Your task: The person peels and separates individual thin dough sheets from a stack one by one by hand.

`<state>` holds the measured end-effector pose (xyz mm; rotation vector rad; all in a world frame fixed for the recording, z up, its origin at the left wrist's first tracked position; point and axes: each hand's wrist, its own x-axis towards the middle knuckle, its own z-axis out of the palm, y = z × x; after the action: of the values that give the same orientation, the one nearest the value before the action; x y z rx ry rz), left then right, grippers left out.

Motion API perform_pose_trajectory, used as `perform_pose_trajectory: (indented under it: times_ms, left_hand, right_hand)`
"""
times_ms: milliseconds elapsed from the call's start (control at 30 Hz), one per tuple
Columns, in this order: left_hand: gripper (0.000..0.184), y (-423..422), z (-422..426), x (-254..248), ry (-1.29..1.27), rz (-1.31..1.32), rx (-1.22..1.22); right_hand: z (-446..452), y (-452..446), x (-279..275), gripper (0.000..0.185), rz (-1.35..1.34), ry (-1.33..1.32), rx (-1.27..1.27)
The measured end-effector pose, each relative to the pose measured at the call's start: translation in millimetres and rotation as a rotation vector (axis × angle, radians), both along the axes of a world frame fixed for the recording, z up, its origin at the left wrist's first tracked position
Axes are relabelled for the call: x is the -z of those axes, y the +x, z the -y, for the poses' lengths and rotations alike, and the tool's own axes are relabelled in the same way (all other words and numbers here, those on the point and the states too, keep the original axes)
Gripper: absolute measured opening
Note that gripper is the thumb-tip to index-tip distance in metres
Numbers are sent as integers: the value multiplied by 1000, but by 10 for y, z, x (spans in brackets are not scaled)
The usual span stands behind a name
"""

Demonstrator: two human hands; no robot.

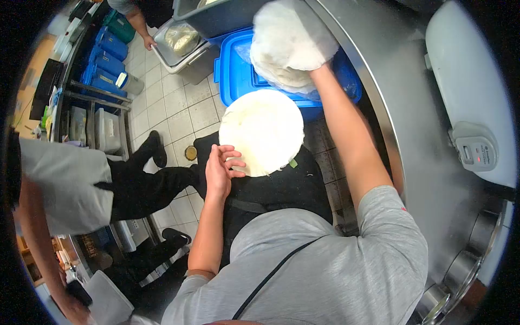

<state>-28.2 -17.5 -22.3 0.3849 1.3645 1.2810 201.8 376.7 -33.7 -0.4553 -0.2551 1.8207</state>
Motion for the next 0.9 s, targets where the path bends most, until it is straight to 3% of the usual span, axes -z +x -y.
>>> perform_pose_trajectory:
  times_ms: [100,233,300,367,400,433,467,500,533,567,633,700,767,833,900]
  left_hand:
    - [60,-23,21,-22,-20,-17,28]
    - [58,-50,46,33,-38,-79,57]
    - [57,-72,20,45,-24,-84,67]
    - [47,-54,7,21,24,-263,129]
    - [47,-79,-9,37,28,-263,127]
    - [44,-125,-42,87,80,-628,167]
    - [42,-169,-80,151,132,-995,206]
    - [42,-201,-120,249,136,-995,206]
    - [44,-235,-172,376,181,-1255,140]
    - [47,-258,-232,443,225,-1512,70]
    - [53,-306,-340,575,153,-1436,60]
    - [52,-393,-463,667,-63,-1078,171]
    - [66,-484,-481,672,-97,-1113,220]
    - [61,-532,-479,639,-91,-1144,160]
    - [57,-620,-425,540,-116,-1073,272]
  right_hand:
    - [123,179,341,85,-15,-172,4]
    - [301,403,306,97,-128,-325,-43]
    - [585,473,107,106,-202,-532,-104]
    - [959,403,52,103,-54,-534,-66]
    - [1170,383,34,92,263,-398,-89]
    - [1369,391,29,83,575,-255,-108]
    - [1537,411,92,83,575,-252,-106]
    - [1696,425,200,70,1114,22,-109]
    - [1863,447,258,58,1639,325,-106]
    - [2095,374,143,51,1850,387,-84]
    - [2292,391,312,57,1876,544,-211]
    - [2461,295,199,61,1742,370,-332]
    - [2451,290,391,65,1562,390,-259]
    - [2411,325,436,65,1550,370,-250]
    - [2345,336,495,64,1423,442,-225]
